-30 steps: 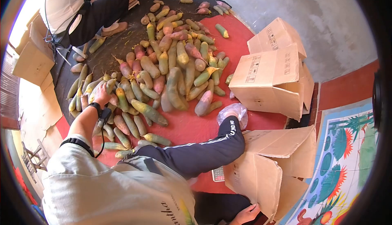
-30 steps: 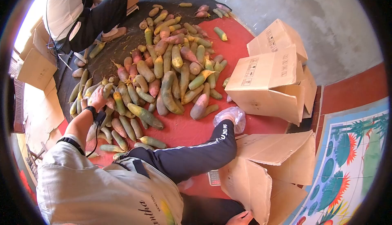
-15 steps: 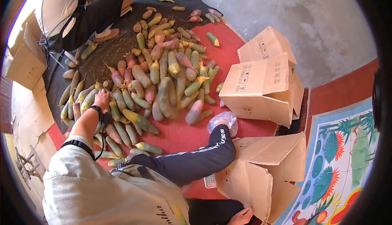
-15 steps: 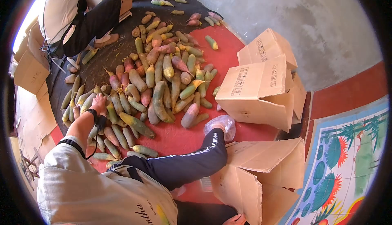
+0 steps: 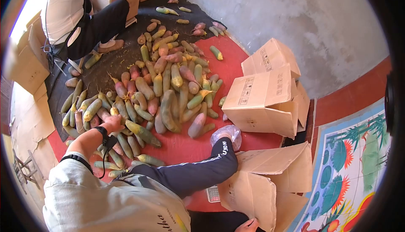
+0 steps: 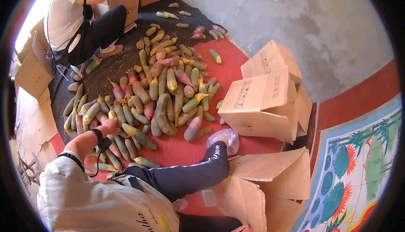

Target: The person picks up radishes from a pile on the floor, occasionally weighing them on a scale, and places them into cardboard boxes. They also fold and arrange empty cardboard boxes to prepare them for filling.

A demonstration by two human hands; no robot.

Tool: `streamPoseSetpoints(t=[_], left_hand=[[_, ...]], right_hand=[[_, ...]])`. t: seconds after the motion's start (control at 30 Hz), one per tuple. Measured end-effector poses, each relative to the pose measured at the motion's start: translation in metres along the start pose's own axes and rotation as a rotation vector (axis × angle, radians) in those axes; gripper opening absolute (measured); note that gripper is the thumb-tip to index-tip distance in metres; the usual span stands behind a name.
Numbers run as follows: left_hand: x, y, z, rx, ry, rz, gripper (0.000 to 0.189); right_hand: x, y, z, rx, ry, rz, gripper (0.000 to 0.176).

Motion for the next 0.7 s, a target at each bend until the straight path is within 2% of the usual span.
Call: streamPoseSetpoints(t=[0.03, 0.17, 0.37, 0.47, 0.53, 0.57, 0.63, 0.67, 0.7], left_hand=[[-0.006, 0.002, -0.007, 0.027, 0.135, -0.043, 0.058], [-0.012, -0.016, -0.032, 0.061, 0.316, -0.136, 0.064], [-0.032, -0.011, -0.056, 0.064, 0.375, -0.122, 0.067], [-0.027, -0.005, -0.048, 0.041, 0.355, -0.109, 0.059], [-0.015, 0.002, -0.04, 0.048, 0.381, 0.072, 0.051], [-0.012, 0.002, -0.038, 0.049, 0.381, 0.07, 0.051], [0.015, 0.005, -0.018, -0.08, 0.375, 0.157, 0.046], [0.095, -0.056, 0.031, -0.023, 0.281, 0.051, 0.048], [0.072, -0.04, 0.024, -0.027, 0.279, 0.054, 0.048]], right_hand=[[0.001, 0.0, -0.002, -0.002, -0.005, -0.008, 0.016], [-0.001, 0.005, -0.009, -0.002, -0.012, -0.044, 0.015], [-0.01, 0.006, -0.005, 0.029, -0.031, -0.048, 0.015], [-0.013, 0.007, -0.004, 0.028, -0.065, -0.048, 0.015], [-0.014, 0.008, -0.007, 0.026, -0.069, -0.053, 0.015], [-0.014, 0.009, -0.008, 0.016, -0.066, -0.064, 0.015], [-0.013, 0.01, -0.008, 0.007, -0.063, -0.072, 0.015], [-0.013, 0.01, -0.008, 0.019, -0.061, -0.052, 0.015], [-0.012, 0.009, -0.008, 0.031, -0.061, -0.033, 0.015]])
Point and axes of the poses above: each hand's wrist, its own y-axis away from the middle knuckle, its own x-axis out of the palm, z = x × y, the point moved 7 cm from there along -y, towards the middle knuckle, and after that the axes turned 4 degrees about -y, right-handed, at the moved point
